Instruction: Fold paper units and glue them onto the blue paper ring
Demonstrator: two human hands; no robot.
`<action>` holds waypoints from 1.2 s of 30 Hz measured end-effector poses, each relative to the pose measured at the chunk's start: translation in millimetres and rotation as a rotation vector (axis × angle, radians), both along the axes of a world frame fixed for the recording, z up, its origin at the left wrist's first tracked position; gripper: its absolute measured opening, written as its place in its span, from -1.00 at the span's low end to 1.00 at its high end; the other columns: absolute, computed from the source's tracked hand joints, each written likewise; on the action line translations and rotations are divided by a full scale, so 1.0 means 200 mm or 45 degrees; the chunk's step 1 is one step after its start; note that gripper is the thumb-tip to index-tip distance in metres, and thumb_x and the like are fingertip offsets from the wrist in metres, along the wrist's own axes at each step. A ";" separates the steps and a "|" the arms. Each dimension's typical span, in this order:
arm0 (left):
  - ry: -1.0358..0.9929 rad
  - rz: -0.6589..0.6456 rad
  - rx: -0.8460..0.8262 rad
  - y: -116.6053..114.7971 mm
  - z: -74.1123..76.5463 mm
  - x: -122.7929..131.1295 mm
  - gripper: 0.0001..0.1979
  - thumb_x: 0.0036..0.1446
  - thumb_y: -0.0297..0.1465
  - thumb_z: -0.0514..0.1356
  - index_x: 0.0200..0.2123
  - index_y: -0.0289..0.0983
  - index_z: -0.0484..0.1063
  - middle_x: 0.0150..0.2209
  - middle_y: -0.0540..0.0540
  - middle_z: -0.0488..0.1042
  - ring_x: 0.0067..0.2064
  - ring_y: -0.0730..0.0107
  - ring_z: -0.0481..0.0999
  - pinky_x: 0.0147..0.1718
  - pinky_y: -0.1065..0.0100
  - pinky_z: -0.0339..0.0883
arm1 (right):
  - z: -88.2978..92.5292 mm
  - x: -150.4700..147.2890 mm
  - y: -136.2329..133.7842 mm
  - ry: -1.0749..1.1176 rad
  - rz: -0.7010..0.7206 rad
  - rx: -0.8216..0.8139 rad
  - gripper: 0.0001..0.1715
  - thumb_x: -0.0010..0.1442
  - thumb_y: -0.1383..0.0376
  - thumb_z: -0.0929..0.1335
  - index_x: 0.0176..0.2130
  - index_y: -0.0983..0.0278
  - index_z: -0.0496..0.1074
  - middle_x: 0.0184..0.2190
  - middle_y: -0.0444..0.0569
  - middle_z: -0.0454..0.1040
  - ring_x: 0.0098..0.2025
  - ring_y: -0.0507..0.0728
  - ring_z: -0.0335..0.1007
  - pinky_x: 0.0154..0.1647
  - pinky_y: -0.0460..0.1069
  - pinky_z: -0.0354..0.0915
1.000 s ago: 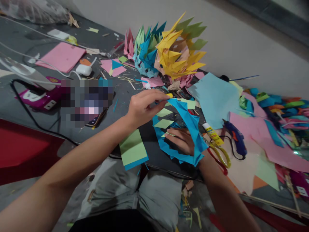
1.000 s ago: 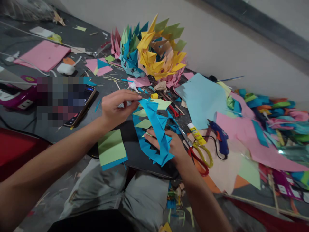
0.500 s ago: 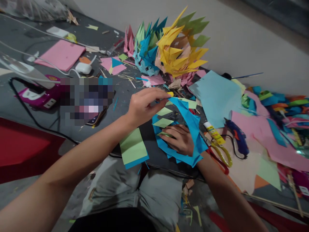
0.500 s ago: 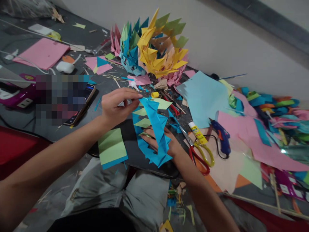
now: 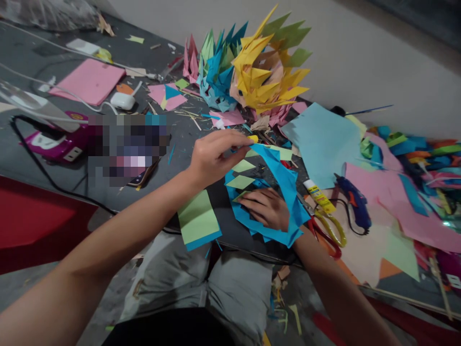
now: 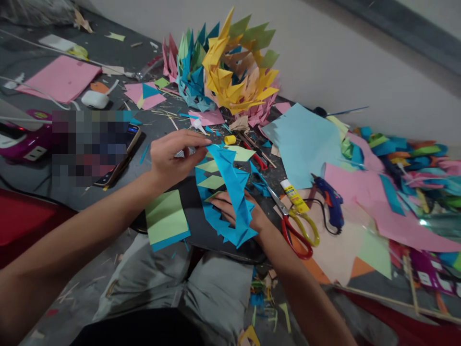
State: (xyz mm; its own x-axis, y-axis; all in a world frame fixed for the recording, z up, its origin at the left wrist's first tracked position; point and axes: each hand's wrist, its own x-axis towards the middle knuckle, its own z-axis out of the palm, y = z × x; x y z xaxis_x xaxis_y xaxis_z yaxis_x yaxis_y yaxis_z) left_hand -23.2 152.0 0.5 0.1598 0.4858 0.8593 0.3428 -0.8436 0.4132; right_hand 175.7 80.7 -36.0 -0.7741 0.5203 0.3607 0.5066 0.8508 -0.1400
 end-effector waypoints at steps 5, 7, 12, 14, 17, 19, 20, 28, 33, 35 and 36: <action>0.044 -0.015 -0.046 0.01 0.00 -0.01 -0.88 0.13 -0.42 0.10 -0.33 -0.29 0.43 -0.35 -0.07 0.50 -0.33 0.53 0.47 -0.36 0.51 0.33 | 0.01 0.00 0.00 0.017 -0.010 -0.045 -0.70 0.20 0.38 0.20 -0.07 0.31 0.35 -0.17 0.02 0.46 -0.12 0.12 0.34 -0.09 0.04 0.23; 0.129 0.007 -0.147 0.01 0.02 -0.02 -0.88 0.12 -0.40 0.11 -0.31 -0.28 0.42 -0.31 -0.07 0.49 -0.29 0.50 0.46 -0.37 0.51 0.32 | 0.01 0.00 0.00 0.044 0.002 -0.069 -0.70 0.20 0.38 0.21 -0.07 0.31 0.35 -0.17 0.03 0.46 -0.12 0.10 0.34 -0.10 0.03 0.24; 0.460 0.034 -0.506 -0.02 0.07 -0.08 -0.64 -0.02 -0.37 0.21 -0.11 -0.29 0.31 -0.10 -0.14 0.38 -0.08 0.28 0.38 -0.17 0.31 0.32 | -0.02 0.01 0.00 0.042 -0.012 -0.156 -0.71 0.17 0.39 0.23 -0.09 0.28 0.37 -0.17 0.02 0.47 -0.13 0.10 0.37 -0.12 0.07 0.28; 0.510 0.026 -0.619 -0.04 0.05 -0.09 -0.47 -0.10 -0.33 0.28 -0.04 -0.30 0.23 -0.04 -0.19 0.32 0.01 0.17 0.31 -0.05 0.18 0.26 | -0.03 0.02 0.00 0.065 -0.042 -0.170 -0.69 0.14 0.42 0.23 -0.10 0.26 0.38 -0.16 0.01 0.46 -0.12 0.11 0.37 -0.11 0.09 0.28; 0.529 -0.024 -0.712 -0.09 -0.02 -0.11 -0.24 -0.20 -0.27 0.33 0.07 -0.28 0.09 0.11 -0.28 0.15 0.15 0.06 0.14 0.08 0.06 0.11 | -0.05 0.03 -0.01 0.069 -0.069 -0.228 -0.63 0.11 0.44 0.24 -0.08 0.25 0.37 -0.12 0.02 0.45 -0.09 0.13 0.35 -0.10 0.10 0.29; 0.566 -0.046 -0.742 -0.11 -0.05 -0.13 -0.12 -0.22 -0.24 0.34 0.14 -0.26 -0.03 0.18 -0.31 0.03 0.21 0.02 0.02 0.13 0.02 0.02 | -0.04 0.03 -0.02 0.052 -0.063 -0.244 -0.62 0.10 0.44 0.24 -0.06 0.27 0.36 -0.11 0.03 0.44 -0.09 0.15 0.33 -0.11 0.10 0.30; 0.596 -0.056 -0.751 -0.12 -0.07 -0.13 -0.08 -0.22 -0.23 0.34 0.16 -0.24 -0.08 0.20 -0.31 -0.02 0.23 0.00 -0.03 0.14 0.00 -0.01 | -0.04 0.03 -0.02 0.044 -0.058 -0.230 -0.63 0.10 0.44 0.24 -0.07 0.27 0.37 -0.12 0.03 0.44 -0.09 0.15 0.34 -0.12 0.09 0.31; 0.753 -0.091 -0.800 -0.11 -0.09 -0.13 0.05 -0.25 -0.26 0.35 0.21 -0.19 -0.24 0.24 -0.32 -0.14 0.25 -0.05 -0.09 0.12 -0.07 0.00 | 0.02 -0.01 -0.02 0.011 -0.047 -0.064 -0.67 0.13 0.44 0.24 -0.09 0.26 0.37 -0.20 0.02 0.46 -0.16 0.13 0.36 -0.15 0.04 0.29; 0.757 -0.077 -0.824 -0.11 -0.10 -0.13 0.03 -0.26 -0.26 0.35 0.21 -0.20 -0.21 0.24 -0.32 -0.13 0.24 -0.04 -0.08 0.13 -0.07 0.00 | -0.02 0.01 -0.03 -0.017 -0.068 -0.107 -0.60 0.12 0.44 0.26 -0.03 0.20 0.32 -0.14 -0.02 0.43 -0.08 0.12 0.32 -0.07 0.05 0.23; 0.750 -0.082 -0.834 -0.11 -0.10 -0.13 0.03 -0.26 -0.27 0.35 0.20 -0.20 -0.20 0.24 -0.32 -0.13 0.24 -0.04 -0.08 0.12 -0.07 0.01 | -0.03 0.02 -0.02 -0.032 -0.067 -0.120 -0.59 0.11 0.43 0.27 -0.02 0.21 0.32 -0.13 -0.01 0.43 -0.06 0.13 0.30 -0.06 0.06 0.23; 0.746 -0.087 -0.838 -0.11 -0.10 -0.13 0.02 -0.26 -0.26 0.35 0.20 -0.20 -0.20 0.24 -0.32 -0.13 0.24 -0.04 -0.08 0.11 -0.07 0.02 | -0.02 0.02 -0.02 -0.040 -0.068 -0.128 -0.58 0.10 0.43 0.27 -0.02 0.21 0.32 -0.12 -0.01 0.42 -0.06 0.14 0.30 -0.07 0.07 0.23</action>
State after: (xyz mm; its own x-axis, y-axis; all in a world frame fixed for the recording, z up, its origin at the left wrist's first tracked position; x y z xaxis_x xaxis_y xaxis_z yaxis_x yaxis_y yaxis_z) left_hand -49.6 130.5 -20.2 0.5336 0.8265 0.1795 0.6092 -0.5228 0.5963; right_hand 179.0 76.0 -41.0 -0.7545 0.5931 0.2809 0.5559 0.8051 -0.2067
